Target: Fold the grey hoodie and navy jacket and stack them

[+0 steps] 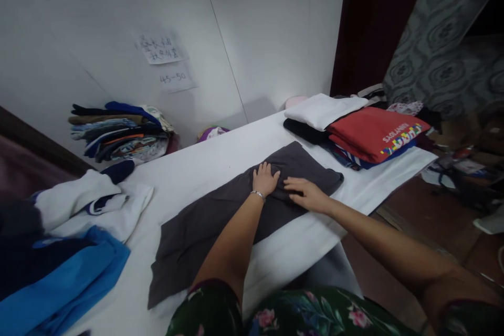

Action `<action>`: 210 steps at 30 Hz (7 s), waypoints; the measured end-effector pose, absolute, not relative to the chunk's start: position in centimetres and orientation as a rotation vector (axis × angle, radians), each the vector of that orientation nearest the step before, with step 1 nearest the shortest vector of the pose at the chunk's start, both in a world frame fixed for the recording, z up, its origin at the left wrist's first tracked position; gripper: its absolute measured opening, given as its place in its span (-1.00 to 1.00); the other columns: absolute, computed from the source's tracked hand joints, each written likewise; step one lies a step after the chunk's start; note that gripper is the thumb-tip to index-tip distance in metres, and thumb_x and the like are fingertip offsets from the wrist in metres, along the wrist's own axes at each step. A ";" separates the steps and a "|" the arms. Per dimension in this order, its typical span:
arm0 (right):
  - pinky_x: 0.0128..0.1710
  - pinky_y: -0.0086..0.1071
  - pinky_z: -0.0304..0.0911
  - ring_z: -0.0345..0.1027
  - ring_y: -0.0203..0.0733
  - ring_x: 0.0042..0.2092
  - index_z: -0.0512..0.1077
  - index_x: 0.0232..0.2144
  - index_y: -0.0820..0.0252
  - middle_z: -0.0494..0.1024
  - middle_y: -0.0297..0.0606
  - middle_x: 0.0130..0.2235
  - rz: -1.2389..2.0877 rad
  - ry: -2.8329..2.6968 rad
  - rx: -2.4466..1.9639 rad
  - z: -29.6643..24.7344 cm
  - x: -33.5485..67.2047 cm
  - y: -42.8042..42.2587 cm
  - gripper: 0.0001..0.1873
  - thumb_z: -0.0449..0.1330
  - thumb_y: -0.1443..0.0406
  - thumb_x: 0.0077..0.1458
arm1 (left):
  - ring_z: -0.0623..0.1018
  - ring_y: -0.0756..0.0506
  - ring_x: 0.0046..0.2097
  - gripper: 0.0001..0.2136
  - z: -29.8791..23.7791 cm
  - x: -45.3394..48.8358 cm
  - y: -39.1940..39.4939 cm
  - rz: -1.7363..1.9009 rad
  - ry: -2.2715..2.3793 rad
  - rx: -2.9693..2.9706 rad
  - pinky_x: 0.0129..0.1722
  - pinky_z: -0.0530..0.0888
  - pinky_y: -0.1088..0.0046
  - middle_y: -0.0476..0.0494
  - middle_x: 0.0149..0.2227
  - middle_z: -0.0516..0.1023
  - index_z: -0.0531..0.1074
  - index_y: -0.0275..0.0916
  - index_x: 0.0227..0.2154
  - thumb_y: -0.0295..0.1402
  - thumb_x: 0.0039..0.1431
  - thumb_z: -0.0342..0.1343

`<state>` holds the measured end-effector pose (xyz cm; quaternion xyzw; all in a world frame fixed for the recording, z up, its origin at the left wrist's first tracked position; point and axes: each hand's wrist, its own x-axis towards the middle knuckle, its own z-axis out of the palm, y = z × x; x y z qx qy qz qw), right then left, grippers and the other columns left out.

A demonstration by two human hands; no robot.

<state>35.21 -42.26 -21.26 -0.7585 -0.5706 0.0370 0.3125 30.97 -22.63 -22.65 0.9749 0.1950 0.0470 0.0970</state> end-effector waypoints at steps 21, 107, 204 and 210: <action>0.27 0.08 -0.22 -0.32 0.05 0.37 -0.06 0.33 0.20 -0.19 -0.07 0.38 0.304 -1.105 -2.653 -23.7 49.4 -36.3 -0.21 -0.07 -0.08 0.19 | 0.09 -0.22 0.33 -0.39 -23.2 30.6 -22.7 0.215 0.578 2.889 0.27 0.08 0.15 -0.30 0.31 0.11 0.13 -0.37 0.24 -0.03 0.29 -0.26; 0.19 0.04 -0.11 0.15 0.16 0.18 0.31 0.12 0.37 0.37 0.12 0.13 -0.288 -1.369 -2.521 -24.7 31.5 -45.4 -0.37 0.00 0.00 0.21 | 0.38 -0.07 0.17 -0.54 -21.0 25.7 -26.8 0.368 -0.148 2.616 0.24 0.21 0.21 -0.09 0.13 0.43 0.41 -0.16 0.05 -0.63 0.12 -0.06; 0.22 0.10 -0.09 -0.07 0.09 0.32 0.18 0.24 0.14 0.13 -0.04 0.30 0.076 -1.468 -2.294 -21.3 37.0 -46.0 -0.32 0.08 0.02 0.14 | 0.27 -0.10 0.25 -0.52 -20.1 26.0 -25.9 0.173 0.039 2.741 0.29 0.12 0.24 -0.11 0.21 0.32 0.35 -0.19 0.11 -0.52 0.09 -0.02; 0.24 0.11 -0.14 -0.16 0.07 0.34 0.17 0.24 0.21 0.07 -0.01 0.32 -0.058 -1.434 -2.386 -20.3 36.4 -41.8 -0.37 -0.04 0.02 0.24 | 0.11 -0.23 0.32 -0.59 -19.0 29.2 -24.6 0.504 0.297 2.850 0.27 0.03 0.02 -0.23 0.28 0.19 0.31 -0.22 0.13 -0.22 0.30 -0.13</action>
